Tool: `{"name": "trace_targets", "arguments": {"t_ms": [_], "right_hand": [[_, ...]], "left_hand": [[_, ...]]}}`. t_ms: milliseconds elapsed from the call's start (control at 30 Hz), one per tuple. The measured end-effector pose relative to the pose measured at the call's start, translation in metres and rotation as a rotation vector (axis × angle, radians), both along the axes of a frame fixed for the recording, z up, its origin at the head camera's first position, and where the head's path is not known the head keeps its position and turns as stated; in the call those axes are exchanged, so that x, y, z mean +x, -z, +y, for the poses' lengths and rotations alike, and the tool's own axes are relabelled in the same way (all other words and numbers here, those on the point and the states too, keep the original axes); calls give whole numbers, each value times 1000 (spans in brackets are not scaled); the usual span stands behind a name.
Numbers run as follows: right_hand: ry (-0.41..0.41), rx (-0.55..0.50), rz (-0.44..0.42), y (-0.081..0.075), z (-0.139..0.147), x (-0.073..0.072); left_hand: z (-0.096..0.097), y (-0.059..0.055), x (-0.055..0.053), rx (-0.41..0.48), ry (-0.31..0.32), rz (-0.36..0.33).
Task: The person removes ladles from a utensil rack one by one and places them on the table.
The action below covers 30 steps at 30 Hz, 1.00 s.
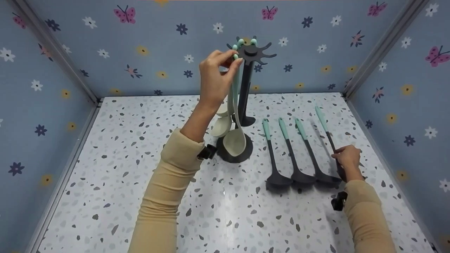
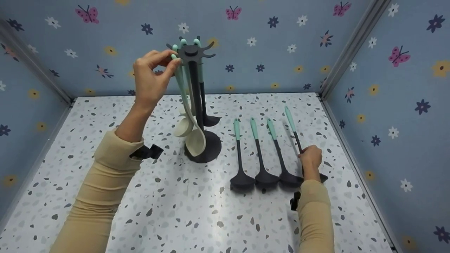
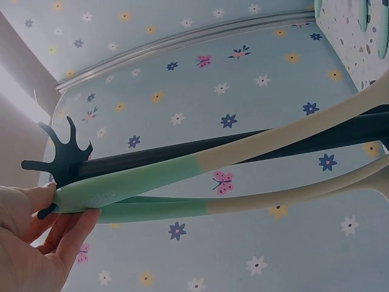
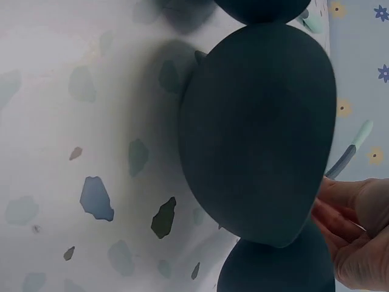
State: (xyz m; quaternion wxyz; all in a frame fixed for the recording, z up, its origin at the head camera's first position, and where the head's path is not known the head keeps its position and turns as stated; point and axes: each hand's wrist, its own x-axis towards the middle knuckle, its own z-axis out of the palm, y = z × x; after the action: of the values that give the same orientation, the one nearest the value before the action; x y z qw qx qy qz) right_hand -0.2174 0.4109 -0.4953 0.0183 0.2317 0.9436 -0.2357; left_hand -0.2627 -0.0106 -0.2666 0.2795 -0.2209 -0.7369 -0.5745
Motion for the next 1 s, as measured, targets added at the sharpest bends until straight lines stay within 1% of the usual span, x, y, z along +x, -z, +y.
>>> {"name": "trace_targets", "arguments": {"t_ms": [333,533,700,800,1000], "right_hand": [[-17,40,-20,7,2,0],[9,41,-61,12,3,-1],[1,60,-96,14,5,-1],[-4,74,-101,16,5,-1],[14,85,-123,20,6,-3]], "left_hand": [[-1,-1,0,-21,-6,6],[-1,-1,-1,-17,2,1],[0,0,-2,-11,5,1],[0,0,-2,-10,4,-2],[-1,-2,0,-8,9,-5]]}}
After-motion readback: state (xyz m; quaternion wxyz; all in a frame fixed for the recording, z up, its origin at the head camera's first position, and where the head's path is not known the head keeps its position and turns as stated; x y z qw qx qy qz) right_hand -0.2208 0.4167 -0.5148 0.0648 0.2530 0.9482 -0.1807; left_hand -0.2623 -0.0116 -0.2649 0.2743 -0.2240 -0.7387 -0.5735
